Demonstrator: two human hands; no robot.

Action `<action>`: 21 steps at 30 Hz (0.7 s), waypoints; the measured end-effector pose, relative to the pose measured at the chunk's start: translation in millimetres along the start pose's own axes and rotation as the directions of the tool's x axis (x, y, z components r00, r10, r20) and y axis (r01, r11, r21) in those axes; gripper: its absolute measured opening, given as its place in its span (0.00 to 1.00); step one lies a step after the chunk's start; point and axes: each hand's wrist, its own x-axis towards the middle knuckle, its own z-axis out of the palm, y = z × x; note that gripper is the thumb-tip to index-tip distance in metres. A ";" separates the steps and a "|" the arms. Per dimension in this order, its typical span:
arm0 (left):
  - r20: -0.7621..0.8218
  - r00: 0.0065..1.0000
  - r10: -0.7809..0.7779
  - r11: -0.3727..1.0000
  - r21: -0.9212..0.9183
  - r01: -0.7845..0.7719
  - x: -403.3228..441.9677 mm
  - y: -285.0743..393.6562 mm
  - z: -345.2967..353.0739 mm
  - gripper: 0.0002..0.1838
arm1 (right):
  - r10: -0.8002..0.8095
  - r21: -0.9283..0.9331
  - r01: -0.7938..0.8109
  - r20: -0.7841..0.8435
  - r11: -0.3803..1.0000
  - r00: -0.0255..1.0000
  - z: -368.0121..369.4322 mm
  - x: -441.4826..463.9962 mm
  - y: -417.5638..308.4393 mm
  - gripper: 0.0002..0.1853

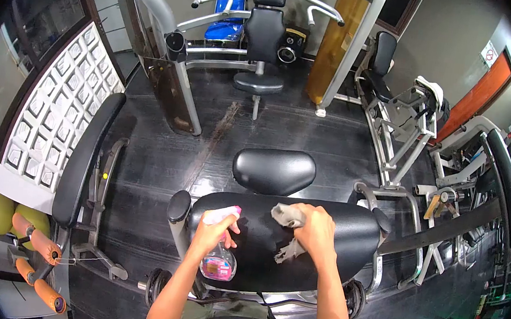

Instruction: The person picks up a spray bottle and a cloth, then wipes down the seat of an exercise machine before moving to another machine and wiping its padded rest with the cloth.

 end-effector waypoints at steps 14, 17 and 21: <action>0.010 1.000 0.019 0.999 0.029 -0.019 4.9 -3.0 -1.5 0.13 | -0.164 0.037 0.163 0.011 0.986 0.986 -17.9 -32.5 14.8 0.25; 0.009 1.000 0.009 1.000 0.017 -0.009 4.4 -4.2 -0.3 0.14 | -0.071 -0.046 0.065 -0.126 0.997 0.990 -8.0 -22.8 18.2 0.25; -0.015 1.000 -0.004 0.999 0.046 0.005 4.4 -7.1 -0.2 0.17 | -0.175 0.036 0.185 -0.195 0.982 0.965 19.8 -42.6 -6.3 0.30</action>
